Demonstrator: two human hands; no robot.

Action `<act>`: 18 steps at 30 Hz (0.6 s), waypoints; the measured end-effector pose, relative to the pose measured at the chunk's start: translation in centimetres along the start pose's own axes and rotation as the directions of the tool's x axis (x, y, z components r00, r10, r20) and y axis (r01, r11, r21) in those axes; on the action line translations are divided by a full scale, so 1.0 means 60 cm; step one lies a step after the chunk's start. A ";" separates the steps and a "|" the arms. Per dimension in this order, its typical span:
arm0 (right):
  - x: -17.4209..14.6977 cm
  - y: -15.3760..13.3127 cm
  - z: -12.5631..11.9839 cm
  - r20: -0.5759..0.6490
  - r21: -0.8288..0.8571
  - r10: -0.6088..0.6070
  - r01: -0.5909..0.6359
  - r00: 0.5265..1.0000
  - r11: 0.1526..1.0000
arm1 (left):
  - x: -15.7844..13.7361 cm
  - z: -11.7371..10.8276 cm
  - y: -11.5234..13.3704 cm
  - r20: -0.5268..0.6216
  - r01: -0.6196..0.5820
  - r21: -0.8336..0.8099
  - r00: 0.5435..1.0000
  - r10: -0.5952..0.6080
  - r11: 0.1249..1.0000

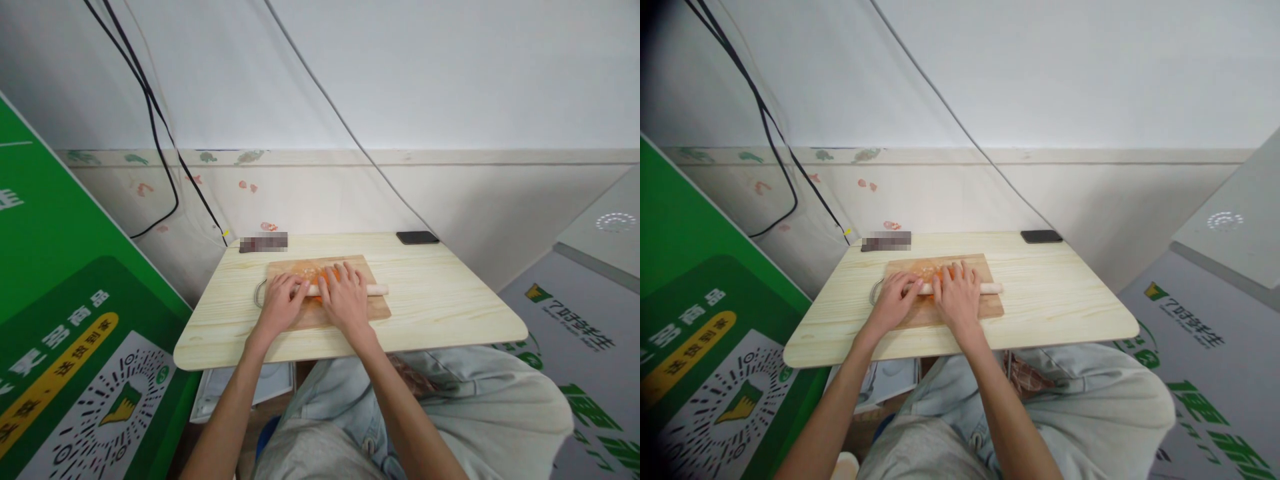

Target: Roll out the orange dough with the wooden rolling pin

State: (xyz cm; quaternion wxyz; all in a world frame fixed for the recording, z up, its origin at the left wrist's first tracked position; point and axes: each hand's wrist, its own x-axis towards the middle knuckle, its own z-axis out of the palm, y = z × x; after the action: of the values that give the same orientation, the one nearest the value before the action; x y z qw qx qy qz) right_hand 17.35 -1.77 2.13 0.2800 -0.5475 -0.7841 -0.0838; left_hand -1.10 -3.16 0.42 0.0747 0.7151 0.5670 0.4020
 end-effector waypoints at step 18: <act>0.061 0.008 0.004 0.125 -0.067 0.016 -0.007 0.992 0.998 | -0.003 0.007 -0.007 -0.048 0.003 0.005 0.999 -0.003 1.000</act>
State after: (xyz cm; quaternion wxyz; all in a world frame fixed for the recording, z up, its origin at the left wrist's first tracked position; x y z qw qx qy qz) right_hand 16.84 1.47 3.79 0.2121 -0.5653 -0.7938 -0.0736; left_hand -1.13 -3.03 -0.17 0.0601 0.7046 0.5707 0.4174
